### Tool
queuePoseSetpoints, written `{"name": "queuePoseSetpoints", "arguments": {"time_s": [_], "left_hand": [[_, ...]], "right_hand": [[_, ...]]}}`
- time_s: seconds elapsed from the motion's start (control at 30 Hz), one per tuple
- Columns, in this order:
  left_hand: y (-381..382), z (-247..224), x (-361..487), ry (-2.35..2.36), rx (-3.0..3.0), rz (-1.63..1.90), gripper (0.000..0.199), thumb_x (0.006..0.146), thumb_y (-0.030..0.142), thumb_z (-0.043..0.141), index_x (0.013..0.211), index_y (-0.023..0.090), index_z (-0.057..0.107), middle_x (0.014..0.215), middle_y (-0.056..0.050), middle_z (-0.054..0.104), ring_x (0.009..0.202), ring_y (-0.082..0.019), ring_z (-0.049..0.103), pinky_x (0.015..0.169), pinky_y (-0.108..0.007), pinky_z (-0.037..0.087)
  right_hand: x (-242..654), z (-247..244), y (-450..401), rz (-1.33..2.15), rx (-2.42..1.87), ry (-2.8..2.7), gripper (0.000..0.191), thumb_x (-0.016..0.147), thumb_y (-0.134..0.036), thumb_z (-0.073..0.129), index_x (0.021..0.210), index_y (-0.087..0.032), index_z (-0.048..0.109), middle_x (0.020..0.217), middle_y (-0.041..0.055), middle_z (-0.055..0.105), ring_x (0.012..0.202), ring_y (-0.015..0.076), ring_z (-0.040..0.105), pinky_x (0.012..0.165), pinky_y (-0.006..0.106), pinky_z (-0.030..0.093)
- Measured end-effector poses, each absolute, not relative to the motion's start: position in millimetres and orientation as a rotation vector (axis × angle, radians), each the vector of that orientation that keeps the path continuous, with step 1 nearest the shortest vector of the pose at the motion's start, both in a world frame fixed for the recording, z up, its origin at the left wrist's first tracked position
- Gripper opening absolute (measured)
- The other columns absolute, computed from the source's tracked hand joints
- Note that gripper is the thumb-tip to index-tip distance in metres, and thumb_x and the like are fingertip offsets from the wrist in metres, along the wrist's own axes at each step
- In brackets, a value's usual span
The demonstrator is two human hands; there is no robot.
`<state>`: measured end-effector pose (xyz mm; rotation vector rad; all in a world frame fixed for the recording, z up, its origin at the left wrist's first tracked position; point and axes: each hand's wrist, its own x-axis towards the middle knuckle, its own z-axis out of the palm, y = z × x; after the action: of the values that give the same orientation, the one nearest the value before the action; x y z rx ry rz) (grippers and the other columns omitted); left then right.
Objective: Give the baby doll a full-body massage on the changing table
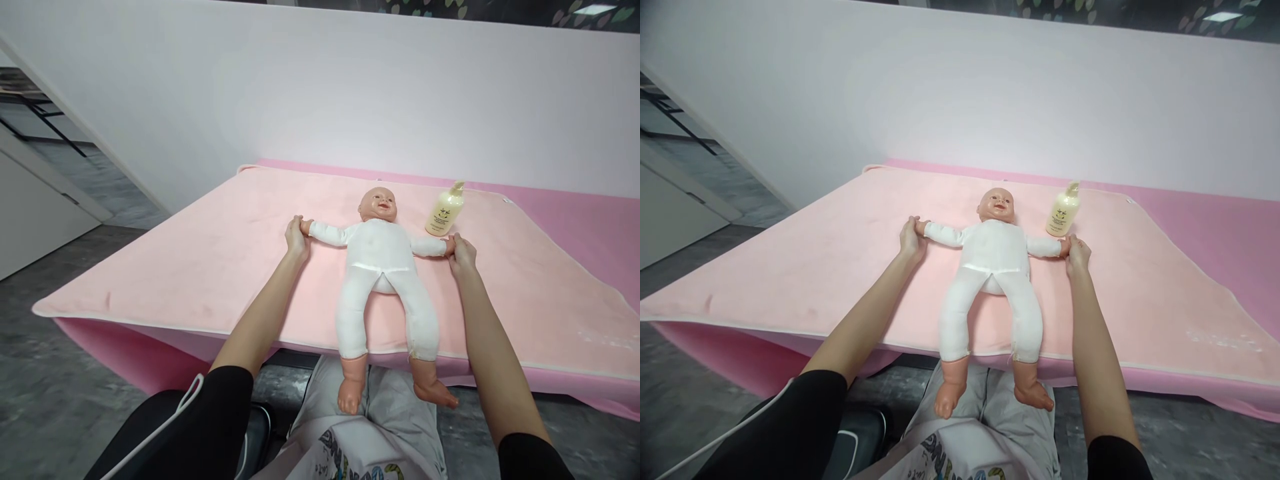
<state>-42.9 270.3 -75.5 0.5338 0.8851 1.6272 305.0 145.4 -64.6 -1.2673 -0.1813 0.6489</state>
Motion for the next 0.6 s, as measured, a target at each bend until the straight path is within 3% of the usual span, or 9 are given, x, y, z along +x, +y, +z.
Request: {"name": "queuePoseSetpoints", "arguments": {"time_s": [0.2, 0.33, 0.43, 0.5, 0.6], "left_hand": [[275, -75, -43, 0.862, 0.413, 1.623, 0.031, 0.090, 0.041, 0.032, 0.087, 0.017, 0.051, 0.073, -0.002, 0.056, 0.071, -0.011, 0.059, 0.079, -0.028, 0.047], [276, -74, -44, 0.828, 0.367, 1.607, 0.042, 0.089, 0.050, 0.027, 0.085, 0.017, 0.052, 0.074, -0.004, 0.057, 0.071, -0.013, 0.059, 0.078, -0.030, 0.047], [273, -75, -44, 0.839, 0.433, 1.605, 0.030, 0.083, 0.047, 0.045, 0.080, 0.018, 0.051, 0.071, -0.002, 0.057, 0.068, -0.013, 0.058, 0.072, -0.028, 0.047], [272, -77, -44, 0.841, 0.498, 1.616, 0.021, 0.075, 0.036, 0.060, 0.074, 0.019, 0.049, 0.066, 0.001, 0.054, 0.066, -0.011, 0.056, 0.070, -0.026, 0.047], [273, -79, -43, 0.860, 0.520, 1.615, 0.019, 0.074, 0.032, 0.062, 0.075, 0.019, 0.048, 0.066, 0.002, 0.055, 0.065, -0.010, 0.056, 0.070, -0.025, 0.047]], "right_hand": [[309, -64, 149, 0.682, -1.267, -0.114, 0.038, 0.094, -0.030, 0.033, 0.067, -0.015, 0.054, 0.061, -0.0004, 0.059, 0.052, 0.0085, 0.057, 0.051, 0.021, 0.053], [311, -66, 150, 0.693, -1.216, -0.149, 0.024, 0.088, -0.023, 0.046, 0.067, -0.015, 0.054, 0.061, -0.0024, 0.058, 0.055, 0.0086, 0.057, 0.052, 0.020, 0.053], [312, -71, 149, 0.672, -1.236, -0.214, 0.008, 0.073, -0.012, 0.060, 0.068, -0.014, 0.055, 0.063, -0.0041, 0.058, 0.059, 0.0090, 0.057, 0.053, 0.020, 0.053], [314, -75, 149, 0.652, -1.260, -0.257, 0.008, 0.068, -0.010, 0.064, 0.068, -0.014, 0.056, 0.064, -0.0042, 0.058, 0.060, 0.0093, 0.057, 0.053, 0.019, 0.053], [315, -77, 149, 0.654, -1.263, -0.270, 0.008, 0.069, -0.011, 0.063, 0.068, -0.015, 0.056, 0.063, -0.0045, 0.058, 0.060, 0.0086, 0.057, 0.053, 0.018, 0.053]]}}
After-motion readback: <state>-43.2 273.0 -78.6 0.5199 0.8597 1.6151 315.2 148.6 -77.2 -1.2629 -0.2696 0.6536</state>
